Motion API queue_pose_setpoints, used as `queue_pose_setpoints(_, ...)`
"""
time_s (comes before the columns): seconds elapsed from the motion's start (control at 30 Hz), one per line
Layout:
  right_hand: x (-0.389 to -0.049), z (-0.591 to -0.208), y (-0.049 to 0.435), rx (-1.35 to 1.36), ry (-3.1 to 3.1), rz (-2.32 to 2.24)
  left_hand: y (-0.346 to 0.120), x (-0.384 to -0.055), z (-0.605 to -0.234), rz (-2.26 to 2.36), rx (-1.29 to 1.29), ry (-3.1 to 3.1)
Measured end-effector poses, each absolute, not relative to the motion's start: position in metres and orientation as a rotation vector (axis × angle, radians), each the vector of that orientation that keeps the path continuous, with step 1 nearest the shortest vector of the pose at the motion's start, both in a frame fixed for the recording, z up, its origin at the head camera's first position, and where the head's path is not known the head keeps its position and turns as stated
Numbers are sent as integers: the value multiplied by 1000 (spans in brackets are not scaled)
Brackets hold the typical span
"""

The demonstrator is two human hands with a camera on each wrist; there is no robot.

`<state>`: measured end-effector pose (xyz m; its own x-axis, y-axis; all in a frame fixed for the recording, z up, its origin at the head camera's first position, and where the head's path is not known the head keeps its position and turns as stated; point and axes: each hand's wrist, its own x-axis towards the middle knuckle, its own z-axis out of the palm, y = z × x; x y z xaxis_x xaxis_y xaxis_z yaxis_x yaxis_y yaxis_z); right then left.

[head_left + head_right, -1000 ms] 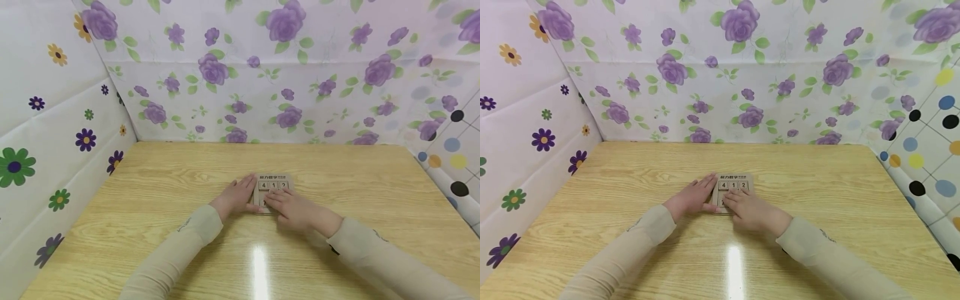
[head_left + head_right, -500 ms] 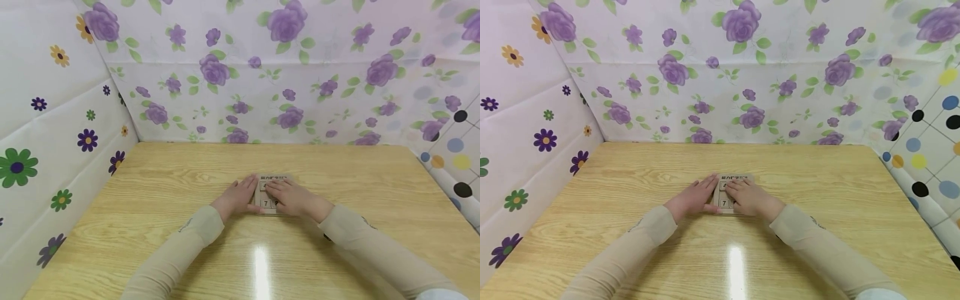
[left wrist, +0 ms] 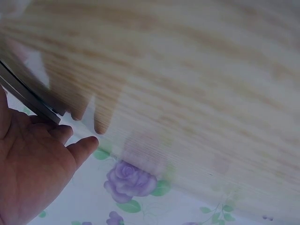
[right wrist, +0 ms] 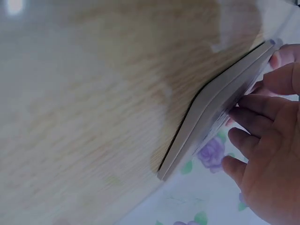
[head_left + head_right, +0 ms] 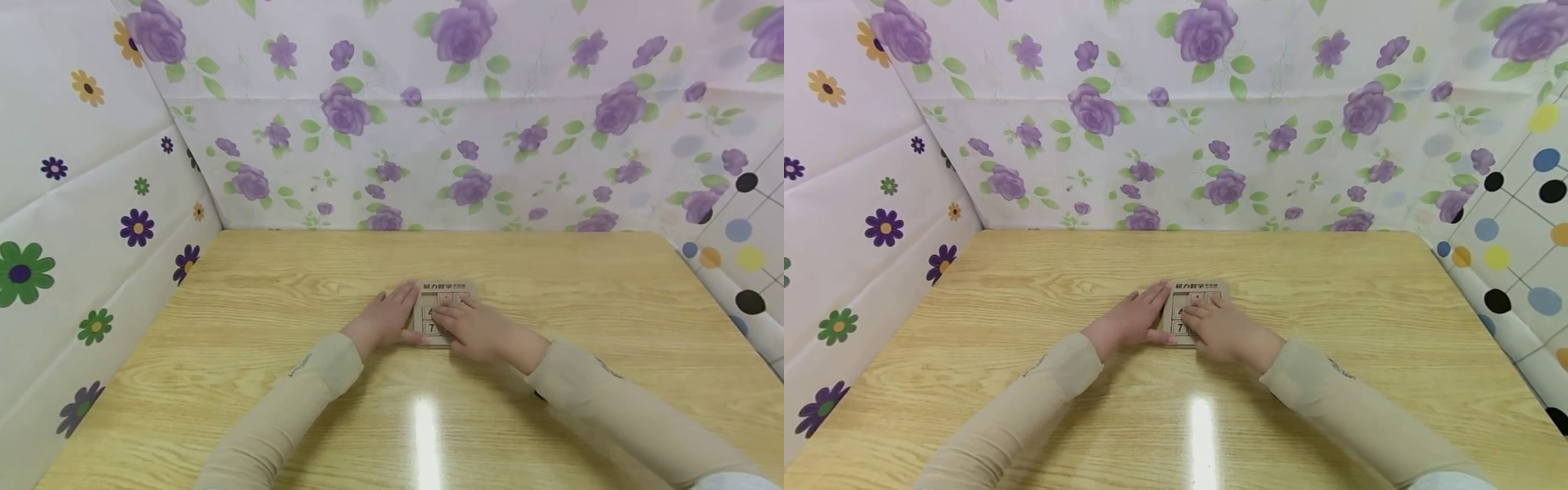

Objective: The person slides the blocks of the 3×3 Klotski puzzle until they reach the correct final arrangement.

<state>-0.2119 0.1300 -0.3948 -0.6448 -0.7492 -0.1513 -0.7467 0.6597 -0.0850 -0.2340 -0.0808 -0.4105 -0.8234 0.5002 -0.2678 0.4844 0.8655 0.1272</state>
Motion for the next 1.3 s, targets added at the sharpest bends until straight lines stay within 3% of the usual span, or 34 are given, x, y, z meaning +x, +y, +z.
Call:
queue_pose_setpoints(0.87, -226, -396, 147, -1111, 2713, -179, -81, -231, -406, 77, 756, 2738)
queue_pose_setpoints(1.3, -227, -393, 127, -1164, 2684, -185, -81, -232, -406, 76, 748, 2735)
